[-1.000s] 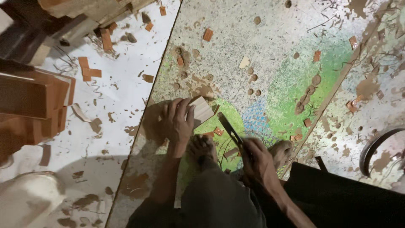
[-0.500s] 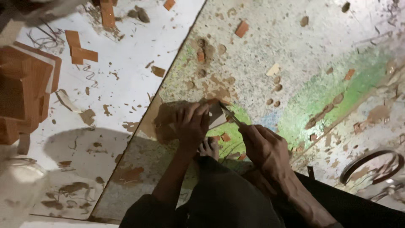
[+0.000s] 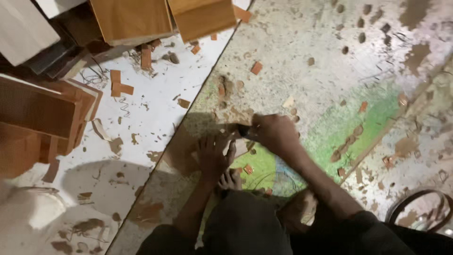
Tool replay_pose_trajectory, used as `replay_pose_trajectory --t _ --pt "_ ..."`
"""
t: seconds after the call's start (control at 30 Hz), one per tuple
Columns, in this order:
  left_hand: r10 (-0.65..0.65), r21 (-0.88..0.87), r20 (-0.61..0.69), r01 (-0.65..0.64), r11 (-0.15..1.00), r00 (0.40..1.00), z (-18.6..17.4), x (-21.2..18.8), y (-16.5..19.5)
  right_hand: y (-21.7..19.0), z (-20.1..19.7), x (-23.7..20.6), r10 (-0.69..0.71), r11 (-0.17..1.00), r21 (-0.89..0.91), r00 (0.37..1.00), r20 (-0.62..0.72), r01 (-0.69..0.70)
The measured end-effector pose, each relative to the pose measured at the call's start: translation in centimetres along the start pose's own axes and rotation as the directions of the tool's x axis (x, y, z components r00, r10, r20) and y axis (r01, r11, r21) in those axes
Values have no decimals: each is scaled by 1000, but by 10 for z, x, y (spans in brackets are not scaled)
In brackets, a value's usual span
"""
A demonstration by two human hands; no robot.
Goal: The person sits on the floor and sands multiple small wooden blocks using a sanding block. They handle each piece one at a time, rubbing the surfaces and edges, then placing the finished pieces into a nearby wooden box.
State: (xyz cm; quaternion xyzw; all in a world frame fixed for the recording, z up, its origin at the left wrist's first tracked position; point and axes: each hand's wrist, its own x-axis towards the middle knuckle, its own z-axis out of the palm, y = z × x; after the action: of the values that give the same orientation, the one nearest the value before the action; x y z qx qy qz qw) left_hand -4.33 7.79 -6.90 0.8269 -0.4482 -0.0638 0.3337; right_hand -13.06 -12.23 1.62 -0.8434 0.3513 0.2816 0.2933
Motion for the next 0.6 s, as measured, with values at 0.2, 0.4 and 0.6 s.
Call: replay_pose_trajectory --t 0.2,0.4,0.6 --pt "127 -87 181 -113 990 975 -5 -11 9 134 66 -79 658 -103 937 730 -187 333" --pt "35 -75 732 29 997 680 -23 17 3 135 79 -161 721 181 934 604 -340 309" --pt "139 -60 420 -125 990 897 -8 31 -24 64 72 -165 290 802 561 685 -668 207"
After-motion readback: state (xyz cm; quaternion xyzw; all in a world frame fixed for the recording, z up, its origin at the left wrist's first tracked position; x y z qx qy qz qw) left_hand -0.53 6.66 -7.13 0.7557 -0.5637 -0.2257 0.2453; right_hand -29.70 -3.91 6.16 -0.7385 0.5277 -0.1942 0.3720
